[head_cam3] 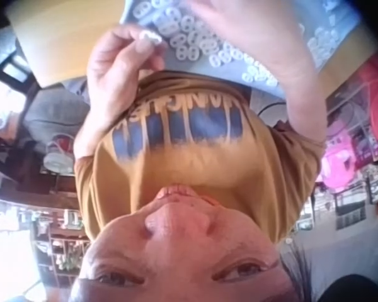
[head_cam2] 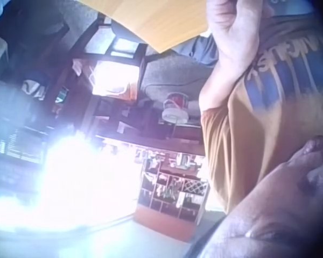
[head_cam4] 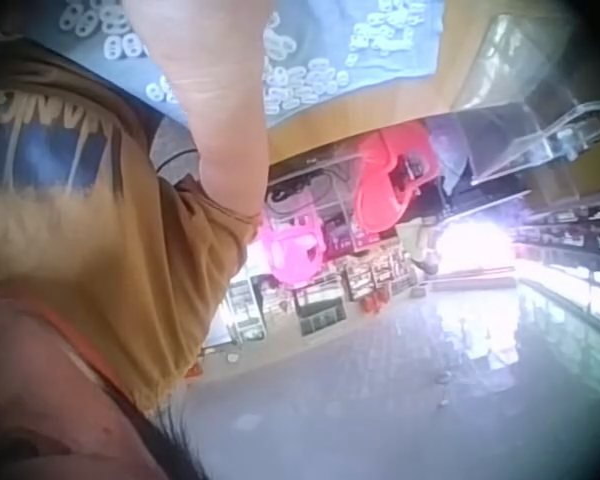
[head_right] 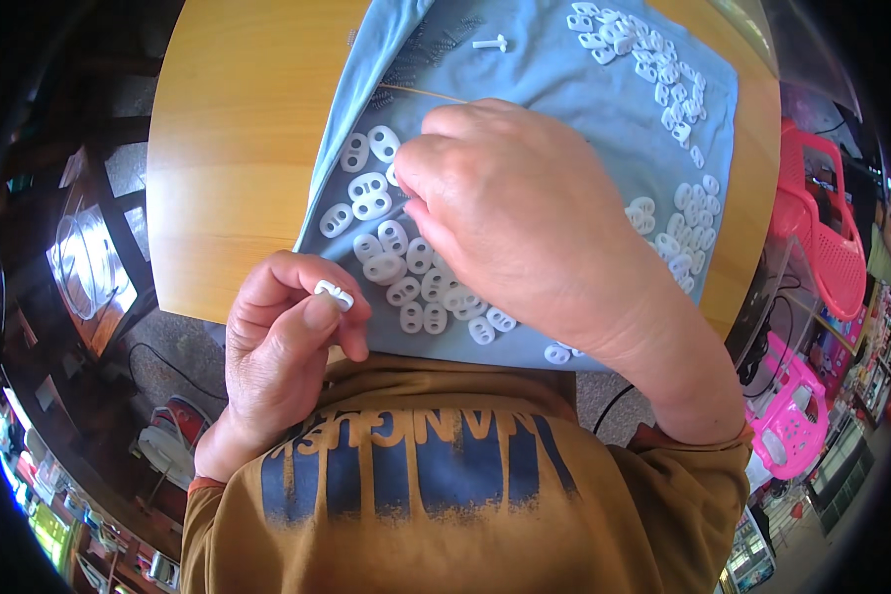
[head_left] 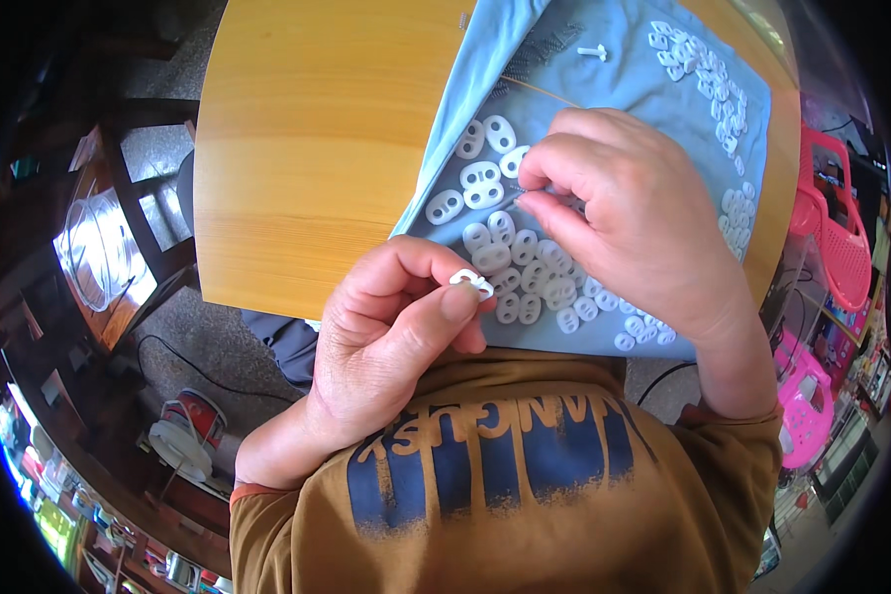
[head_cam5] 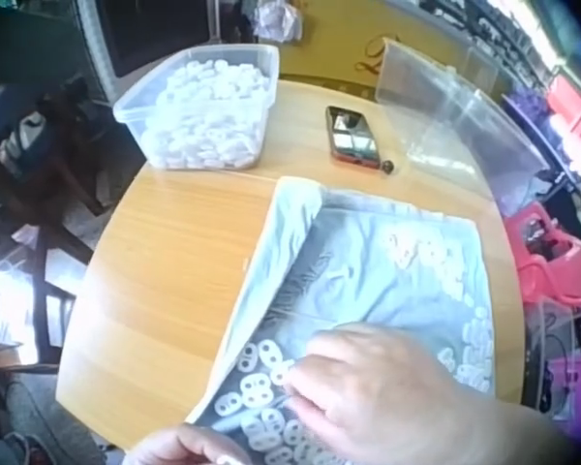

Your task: The recorder is manually assembling small white plastic components on a blue cloth mat.

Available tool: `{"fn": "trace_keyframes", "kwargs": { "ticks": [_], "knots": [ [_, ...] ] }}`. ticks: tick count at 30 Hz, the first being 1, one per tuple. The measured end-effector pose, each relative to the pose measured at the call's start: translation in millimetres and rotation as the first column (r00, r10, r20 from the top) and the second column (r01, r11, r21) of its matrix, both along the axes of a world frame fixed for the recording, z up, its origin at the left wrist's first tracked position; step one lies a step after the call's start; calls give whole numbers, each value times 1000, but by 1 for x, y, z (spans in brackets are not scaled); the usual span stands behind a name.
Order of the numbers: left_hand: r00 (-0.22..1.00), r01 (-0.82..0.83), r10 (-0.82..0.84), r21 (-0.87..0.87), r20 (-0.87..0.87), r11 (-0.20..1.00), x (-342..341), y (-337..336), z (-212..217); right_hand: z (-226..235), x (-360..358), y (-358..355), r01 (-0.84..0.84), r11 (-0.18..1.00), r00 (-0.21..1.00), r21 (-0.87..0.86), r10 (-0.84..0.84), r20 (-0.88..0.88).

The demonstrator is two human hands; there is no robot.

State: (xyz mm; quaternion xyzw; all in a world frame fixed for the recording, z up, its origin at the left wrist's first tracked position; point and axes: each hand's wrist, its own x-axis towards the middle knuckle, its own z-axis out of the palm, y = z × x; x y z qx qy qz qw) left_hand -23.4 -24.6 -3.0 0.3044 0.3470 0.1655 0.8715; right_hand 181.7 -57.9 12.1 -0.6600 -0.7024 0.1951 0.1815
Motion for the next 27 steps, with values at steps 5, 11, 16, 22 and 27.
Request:
{"fn": "trace_keyframes", "kwargs": {
  "ticks": [5, 11, 16, 22, 27],
  "knots": [
    [1000, -20, 20, 7, 0, 1000, 0, 0, 0, 2, -1, 3, -5, 1000, 1000, -2, 5, -12],
    [997, -67, 66, 13, 36, 998, 1, -2, -2, 10, -5, -8, 83, 996, 960, 7, -78, -270],
    [994, -104, 103, 50, 20, 993, 7, -3, 2, 13, -16, -20, 86, 994, 756, -72, -112, -645],
    [994, -105, 105, 64, 3, 992, 9, -6, 4, 14, -23, -29, 103, 989, 664, -108, -149, -733],
    [994, -109, 109, 72, 5, 991, 9, -8, 6, 12, -22, -33, 80, 993, 674, -91, -121, -729]
  ]
}}
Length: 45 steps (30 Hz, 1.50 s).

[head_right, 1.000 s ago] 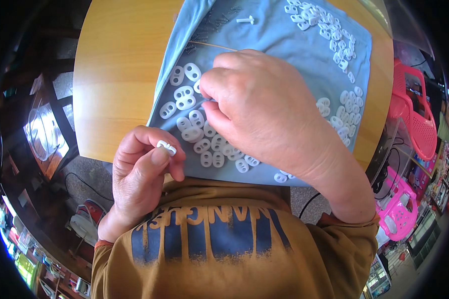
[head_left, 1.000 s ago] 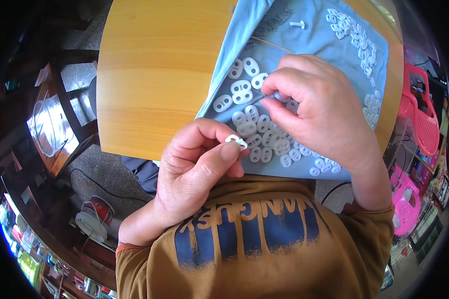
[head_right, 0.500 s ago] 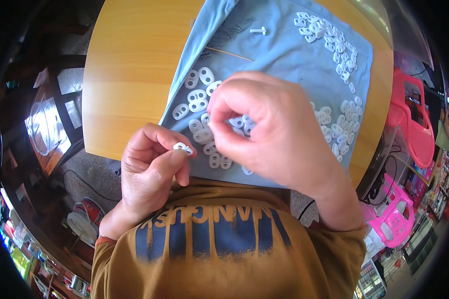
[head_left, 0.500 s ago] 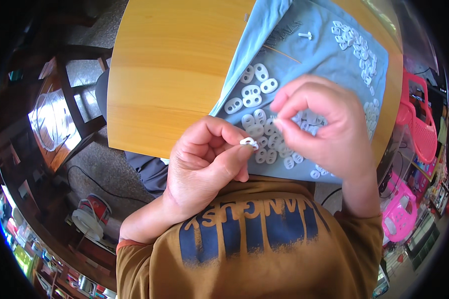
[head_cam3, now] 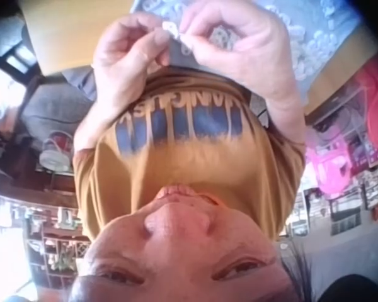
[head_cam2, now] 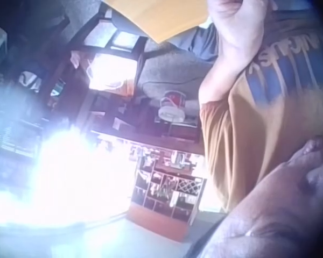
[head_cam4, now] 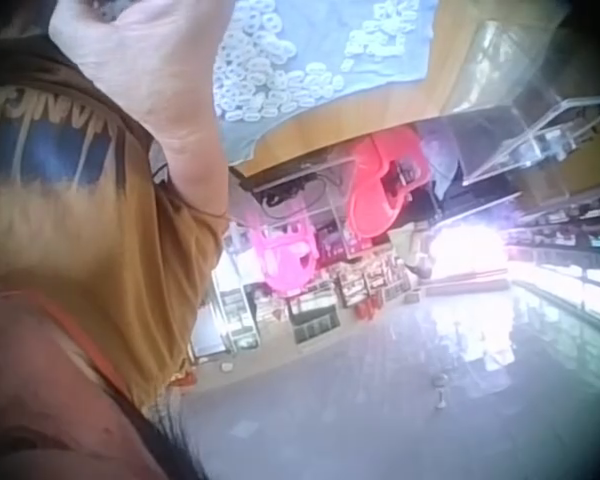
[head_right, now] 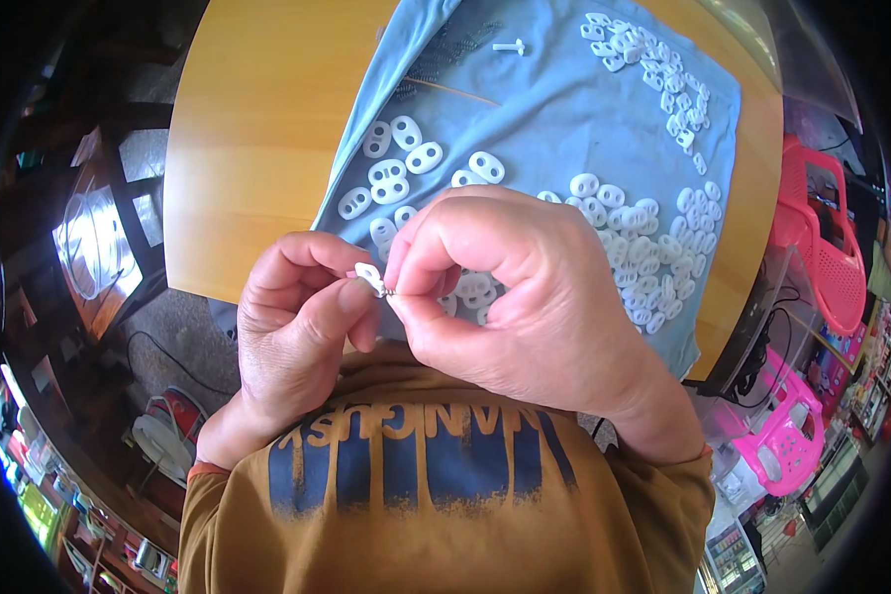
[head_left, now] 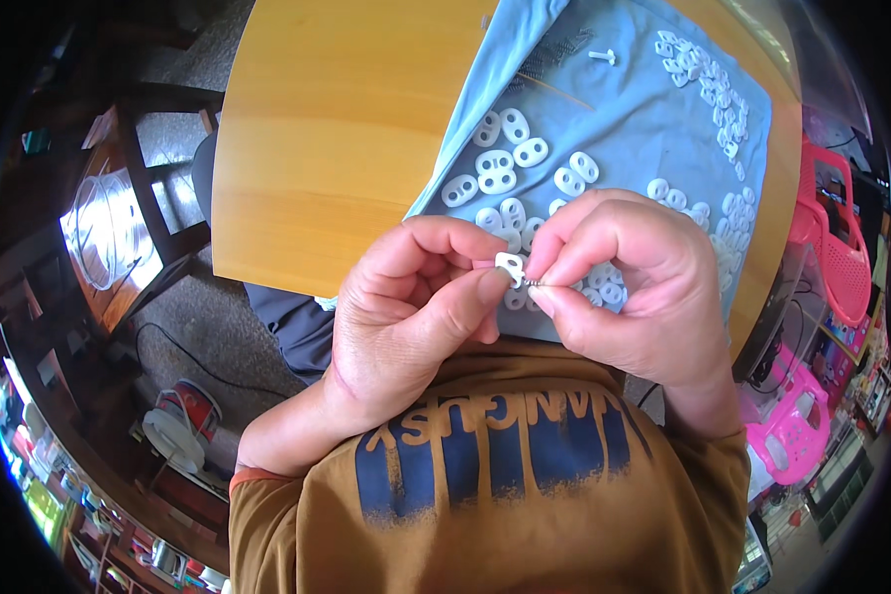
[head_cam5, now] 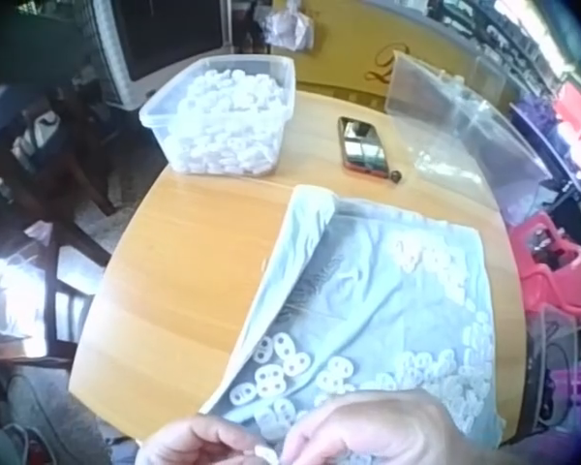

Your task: The recorder is manually assembling small white plastic components on a blue cloth mat.

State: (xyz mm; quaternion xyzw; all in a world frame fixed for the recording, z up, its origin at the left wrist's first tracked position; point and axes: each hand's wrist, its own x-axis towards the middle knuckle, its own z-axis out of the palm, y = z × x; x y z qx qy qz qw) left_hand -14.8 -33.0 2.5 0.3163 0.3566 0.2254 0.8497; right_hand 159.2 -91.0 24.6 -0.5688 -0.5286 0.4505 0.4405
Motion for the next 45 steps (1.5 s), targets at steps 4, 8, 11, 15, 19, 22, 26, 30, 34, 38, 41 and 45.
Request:
{"fn": "trace_keyframes", "kwargs": {
  "ticks": [4, 8, 11, 15, 19, 22, 26, 30, 34, 38, 41, 45],
  "knots": [
    [1000, -16, 16, -7, -19, 1000, -1, -3, 0, -4, 0, -2, -5, 1000, 1000, 9, 5, 4],
    [1000, 19, -20, 34, 19, 999, -5, -2, -3, -3, -1, -3, -5, 1000, 1000, -4, 5, -22],
    [997, 54, -56, 45, 45, 998, -6, -2, -5, -3, -1, -3, -7, 1000, 1000, -5, 7, -12],
    [998, 55, -57, 39, 39, 998, -6, -2, -6, -4, -1, -2, -10, 1000, 1000, -5, 10, -17],
    [998, 56, -57, 28, 32, 998, -5, 0, -6, -4, 0, -1, -11, 1000, 999, -27, 10, -32],
    [998, 54, -54, 22, 25, 998, -4, 0, -7, -5, 0, -1, -7, 999, 999, -39, 6, -37],
    [999, 51, -51, 35, 18, 998, -4, 1, -7, -6, -1, 0, 0, 999, 1000, -40, -1, -31],
    [999, 55, -55, 60, 1, 997, -3, 2, -5, -3, -2, 1, -45, 999, 999, -19, 46, 29],
    [998, 67, -66, 56, -16, 996, -3, 4, -3, -6, -3, -2, -1, 1000, 1000, -10, 1, -6],
    [998, 65, -66, 55, 22, 996, -4, 3, -6, -5, -13, 0, 150, 987, 982, -55, -155, -108],
    [997, 66, -67, 56, 30, 996, -5, 3, -5, -4, -13, 0, 155, 987, 984, -33, -158, -84],
    [997, 46, -53, 128, 52, 991, -6, 2, -7, -3, -13, -4, 133, 990, 990, 44, -135, 32]
  ]
}}
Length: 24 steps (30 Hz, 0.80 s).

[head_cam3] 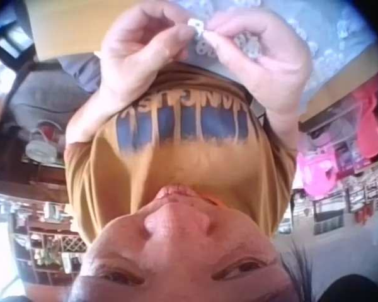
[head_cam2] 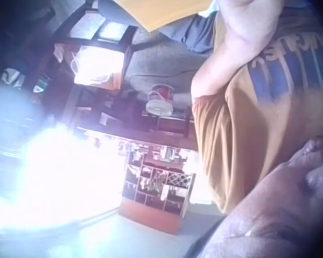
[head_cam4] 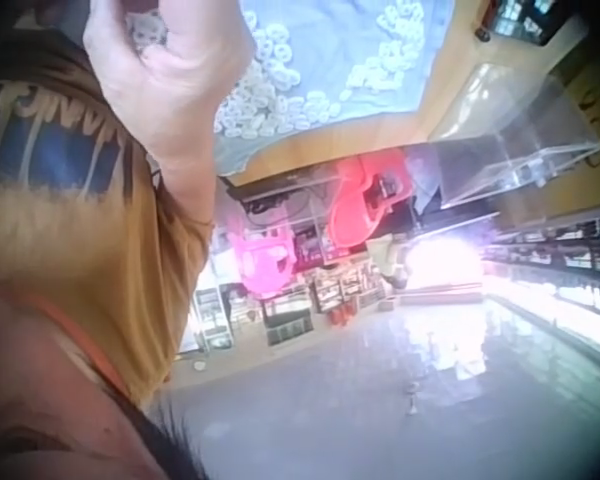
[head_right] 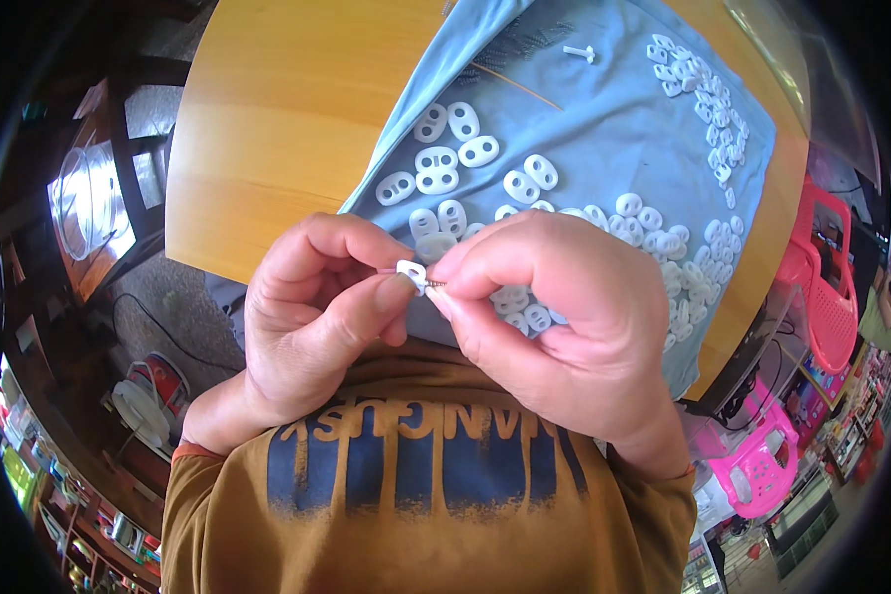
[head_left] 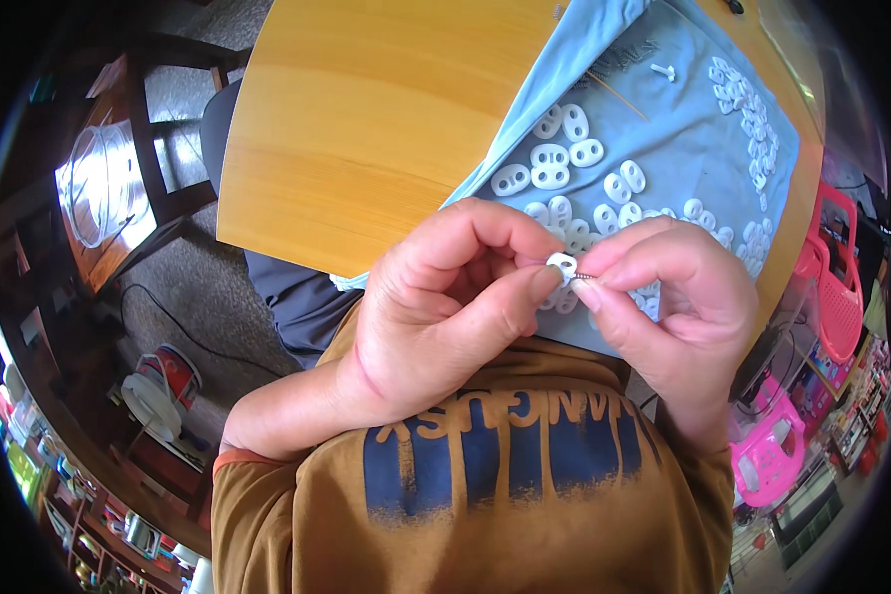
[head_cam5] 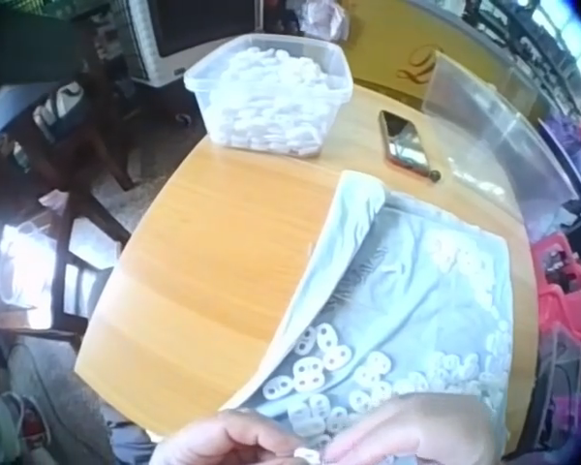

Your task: The recorder is manually assembling small white plastic components on a blue cloth mat.

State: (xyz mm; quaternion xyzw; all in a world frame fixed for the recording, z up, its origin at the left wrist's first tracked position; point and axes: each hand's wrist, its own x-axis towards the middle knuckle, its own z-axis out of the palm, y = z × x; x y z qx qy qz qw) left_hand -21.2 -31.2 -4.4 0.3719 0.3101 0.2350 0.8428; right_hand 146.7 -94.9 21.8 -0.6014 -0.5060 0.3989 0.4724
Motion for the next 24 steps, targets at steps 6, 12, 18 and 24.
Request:
{"fn": "trace_keyframes", "kwargs": {
  "ticks": [6, 12, 18, 24],
  "knots": [
    [994, 69, -8, 586, -105, 808, -4, 3, -6, 10, 1, -2, -87, 990, 996, -110, 89, 17],
    [991, 78, -10, 524, -132, 848, -3, 4, -1, 7, 3, -4, -95, 987, 990, -129, 80, -117],
    [999, -37, 37, -7, 15, 999, 0, 0, 1, 1, -8, 2, 37, 995, 982, 89, -53, 180],
    [996, -19, 84, 825, -35, 564, 0, 6, -12, 5, -6, 2, 8, 999, 983, 51, -18, 183]
  ]
}}
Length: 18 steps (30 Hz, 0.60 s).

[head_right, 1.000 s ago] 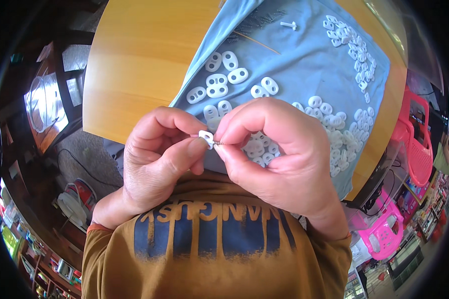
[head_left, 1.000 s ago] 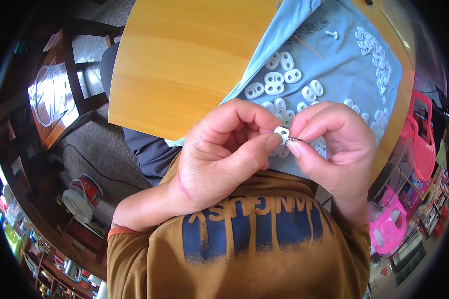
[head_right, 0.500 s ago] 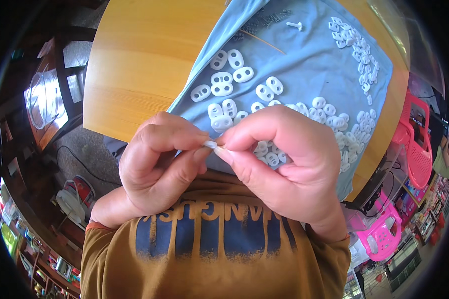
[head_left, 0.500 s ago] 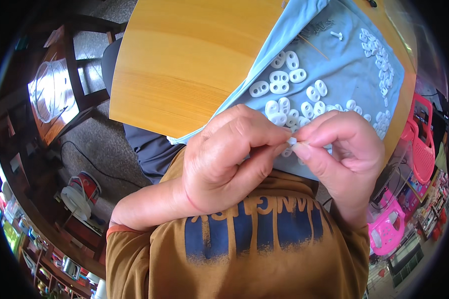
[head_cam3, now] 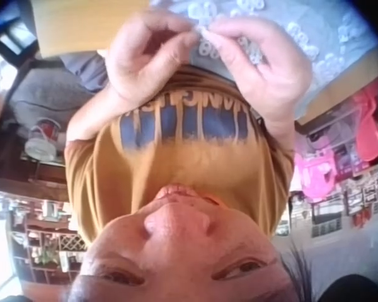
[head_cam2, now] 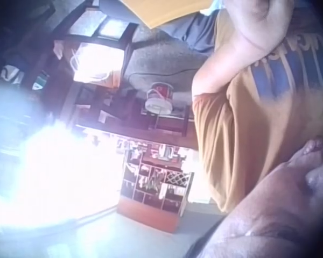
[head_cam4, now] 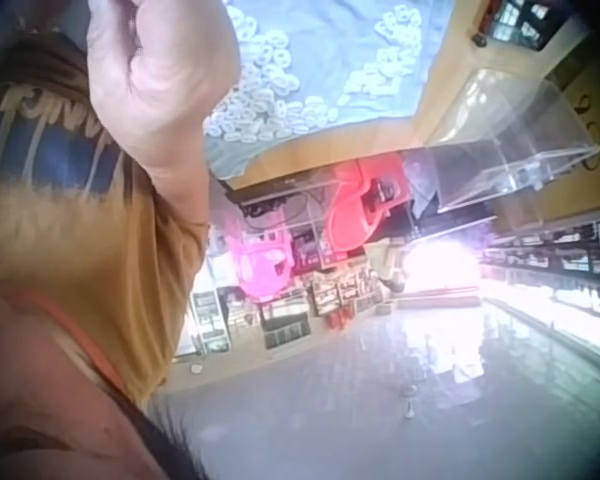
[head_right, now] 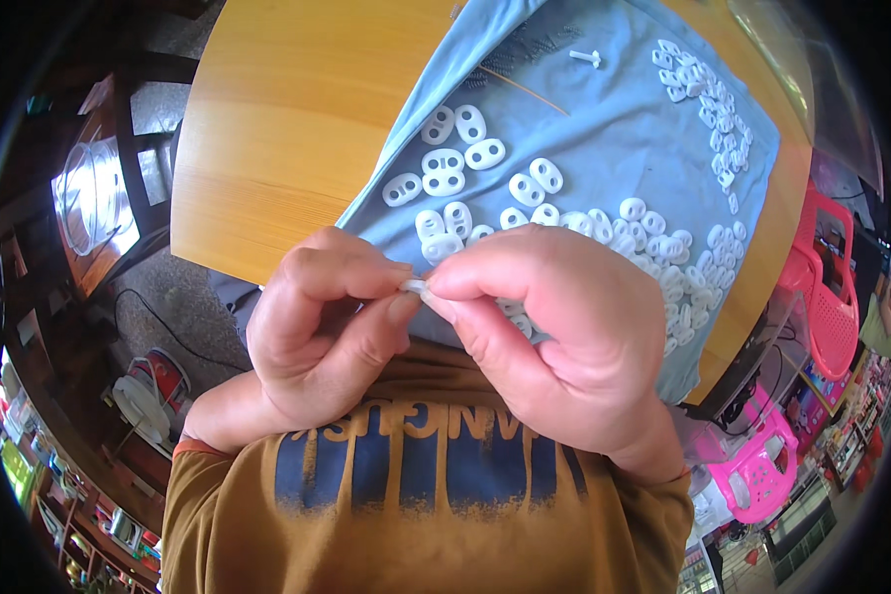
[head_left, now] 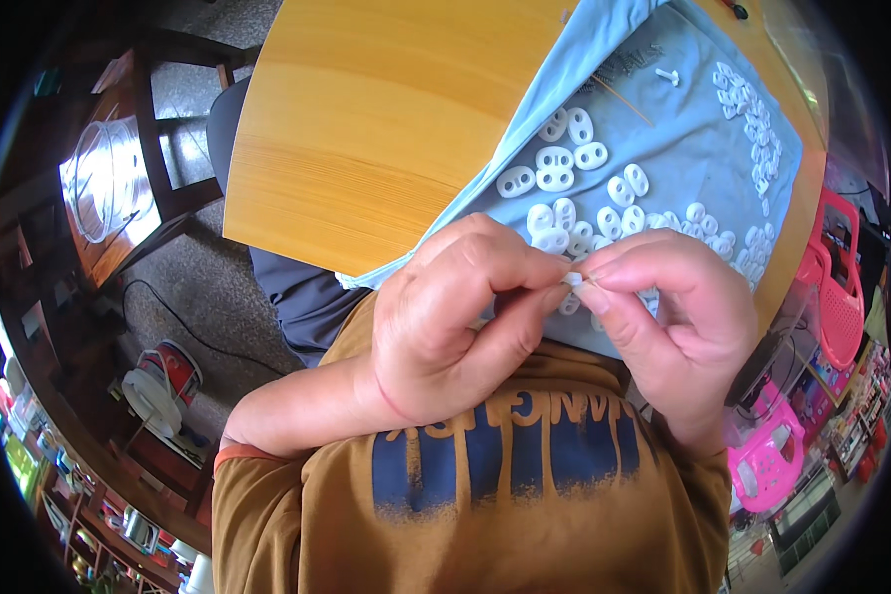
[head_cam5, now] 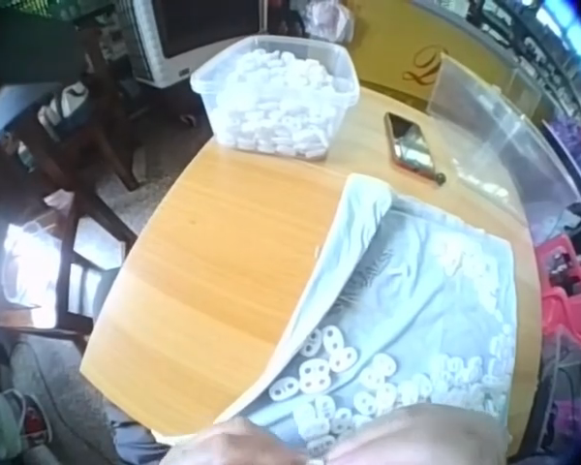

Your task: The recorder is manually assembling small white plastic components on a blue cloth mat.

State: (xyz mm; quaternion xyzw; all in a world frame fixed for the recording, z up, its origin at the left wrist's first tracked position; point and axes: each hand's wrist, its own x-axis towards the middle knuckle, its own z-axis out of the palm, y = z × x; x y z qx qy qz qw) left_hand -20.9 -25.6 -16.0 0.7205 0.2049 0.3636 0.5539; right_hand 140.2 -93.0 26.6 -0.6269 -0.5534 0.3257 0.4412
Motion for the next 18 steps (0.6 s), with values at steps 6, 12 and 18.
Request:
{"fn": "trace_keyframes", "kwargs": {
  "ticks": [6, 12, 18],
  "knots": [
    [999, 25, 9, -648, 48, 761, -1, -8, 12, -4, -5, -3, 92, 986, 950, -137, -128, -283],
    [989, 58, 89, -851, 121, 522, 2, -6, 13, -4, -4, -6, 53, 993, 948, -109, -84, -306],
    [988, 63, 95, -872, 124, 485, 4, -7, 15, -9, -5, -8, 67, 995, 964, -67, -82, -252]
  ]
}}
